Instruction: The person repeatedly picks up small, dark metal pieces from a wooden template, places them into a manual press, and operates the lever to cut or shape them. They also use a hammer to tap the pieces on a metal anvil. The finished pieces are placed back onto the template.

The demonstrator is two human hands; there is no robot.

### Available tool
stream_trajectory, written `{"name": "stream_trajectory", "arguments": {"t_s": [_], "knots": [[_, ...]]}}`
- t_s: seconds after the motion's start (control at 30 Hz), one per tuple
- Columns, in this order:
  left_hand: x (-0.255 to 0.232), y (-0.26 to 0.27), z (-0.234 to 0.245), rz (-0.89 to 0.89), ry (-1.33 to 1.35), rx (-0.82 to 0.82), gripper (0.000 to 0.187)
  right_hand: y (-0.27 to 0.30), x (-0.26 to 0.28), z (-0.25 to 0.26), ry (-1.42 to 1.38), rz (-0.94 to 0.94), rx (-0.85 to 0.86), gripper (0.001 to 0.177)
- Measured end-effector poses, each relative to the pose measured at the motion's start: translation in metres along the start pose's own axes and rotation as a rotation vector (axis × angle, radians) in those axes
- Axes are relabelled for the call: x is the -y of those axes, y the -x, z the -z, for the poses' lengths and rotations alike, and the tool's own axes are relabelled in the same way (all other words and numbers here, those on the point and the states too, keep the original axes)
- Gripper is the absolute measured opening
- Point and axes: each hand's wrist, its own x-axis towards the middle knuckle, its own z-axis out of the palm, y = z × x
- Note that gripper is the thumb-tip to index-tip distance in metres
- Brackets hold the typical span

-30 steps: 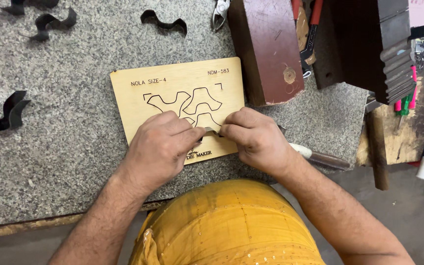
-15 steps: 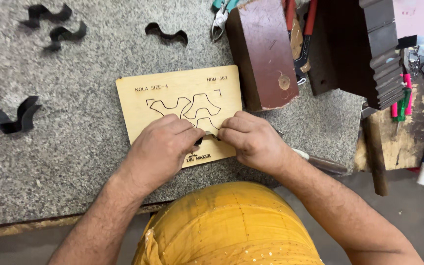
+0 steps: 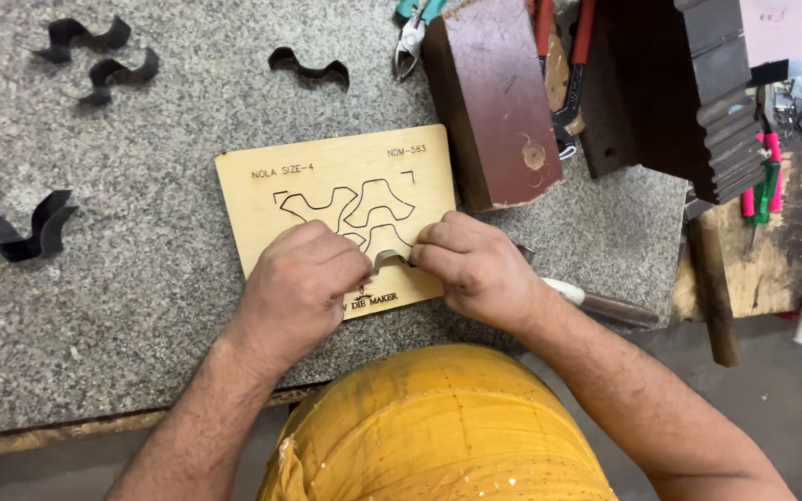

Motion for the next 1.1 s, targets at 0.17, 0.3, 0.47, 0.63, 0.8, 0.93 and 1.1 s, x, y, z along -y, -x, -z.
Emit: {"name": "stream_trajectory", "arguments": {"t_s": [0.17, 0.3, 0.47, 0.63, 0.8, 0.93, 1.1], "knots": [[-0.002, -0.001, -0.002, 0.014, -0.046, -0.002, 0.014, 0.000, 0.001, -0.001, -0.033, -0.001, -0.008, 0.043], [-0.002, -0.002, -0.002, -0.003, -0.044, -0.017, 0.013, 0.001, -0.002, -0.002, -0.045, 0.001, -0.016, 0.041], [-0.004, -0.001, 0.001, 0.002, -0.039, -0.011, 0.014, 0.006, -0.001, -0.005, -0.022, -0.005, -0.038, 0.035], [-0.020, -0.004, 0.013, 0.021, 0.107, -0.077, 0.017, 0.016, 0.015, 0.003, 0.005, 0.032, -0.205, 0.028], [-0.044, -0.001, 0.016, 0.071, 0.302, -0.145, 0.024, 0.034, 0.035, 0.019, -0.003, 0.001, -0.314, 0.027], [-0.056, -0.005, 0.014, 0.033, 0.275, -0.074, 0.020, 0.044, 0.051, 0.030, -0.036, -0.095, -0.311, 0.025], [-0.071, -0.022, 0.010, -0.023, 0.194, 0.081, 0.020, 0.058, 0.065, 0.058, -0.058, -0.141, -0.229, 0.029]]}}
